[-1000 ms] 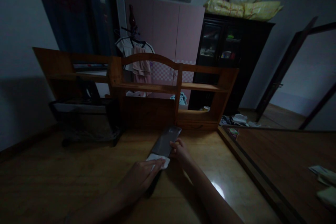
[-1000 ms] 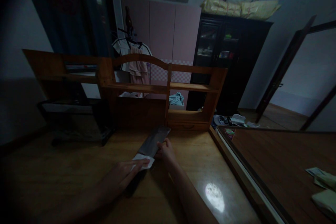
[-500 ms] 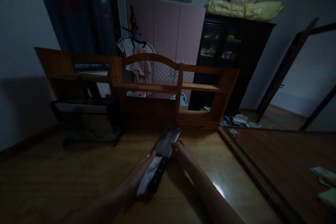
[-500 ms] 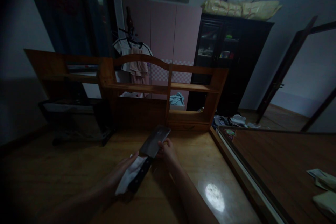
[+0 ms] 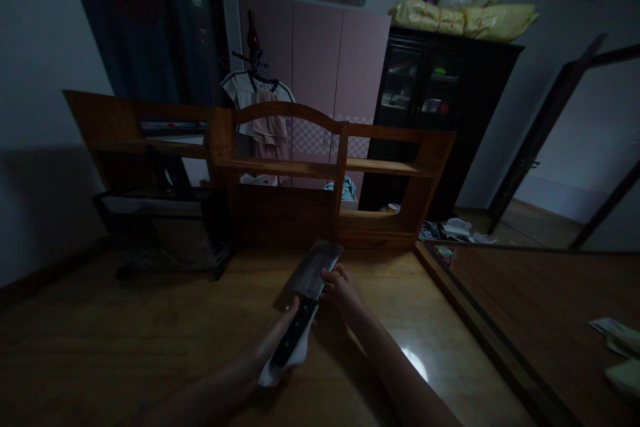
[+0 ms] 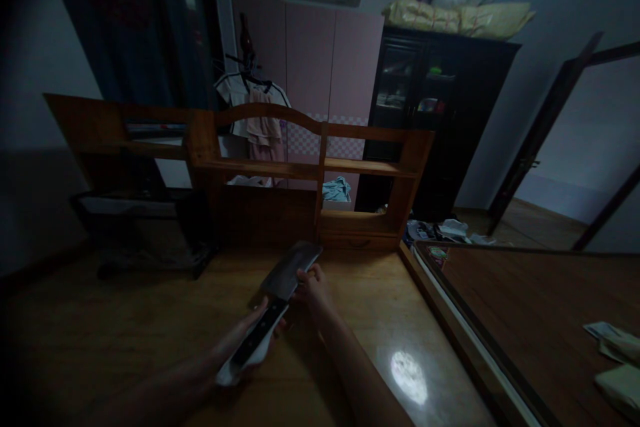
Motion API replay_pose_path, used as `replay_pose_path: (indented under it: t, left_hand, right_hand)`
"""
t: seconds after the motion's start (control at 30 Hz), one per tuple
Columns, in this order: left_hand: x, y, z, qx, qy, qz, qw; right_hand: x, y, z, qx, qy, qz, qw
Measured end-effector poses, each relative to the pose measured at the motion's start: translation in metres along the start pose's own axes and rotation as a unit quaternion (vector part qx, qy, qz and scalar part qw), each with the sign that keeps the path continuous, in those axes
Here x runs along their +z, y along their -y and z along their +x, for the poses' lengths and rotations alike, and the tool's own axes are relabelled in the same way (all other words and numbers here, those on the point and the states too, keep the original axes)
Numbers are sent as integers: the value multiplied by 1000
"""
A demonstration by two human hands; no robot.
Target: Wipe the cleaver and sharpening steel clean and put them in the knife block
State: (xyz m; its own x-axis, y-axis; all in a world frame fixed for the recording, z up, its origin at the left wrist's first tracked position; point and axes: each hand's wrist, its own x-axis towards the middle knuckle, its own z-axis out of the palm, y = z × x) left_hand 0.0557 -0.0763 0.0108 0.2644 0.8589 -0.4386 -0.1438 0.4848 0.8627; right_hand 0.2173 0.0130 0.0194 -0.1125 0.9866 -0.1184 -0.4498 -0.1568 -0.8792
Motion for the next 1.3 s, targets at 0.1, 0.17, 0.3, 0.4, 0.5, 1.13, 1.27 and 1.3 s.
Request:
replay_pose_path:
  t: [0.1,0.17,0.3,0.4,0.5,1.13,1.27,1.3]
  left_hand:
    - [1,1,-1,-12,7,-7,1000]
    - [3,-3,-4,-8,19,-13,1000]
    - [5,-9,-4,1,17,10,1000]
    - [5,-10,0,18,-22,48,998]
    - [6,-10,-1,47,-69,88,993]
    - [-6,-17,2,79,-72,104,989]
    - [-6,-15,4,42,-35,17,998]
    - [-7,-15,4,25,-18,-23,999]
  right_hand:
    - [-1,0,0,-1,2,3,1000]
    - [-1,1,2,-1,1,8,1000]
    - [-2,4,3,-7,2,18,1000]
    - [-1,5,2,-13,3,21,1000]
    - [-2,7,1,-15,3,19,1000]
    - [-5,6,4,-15,-17,4,1000]
    - [-6,6,5,-15,-19,1,1000]
    - [-7,6,6,-17,-22,1,1000]
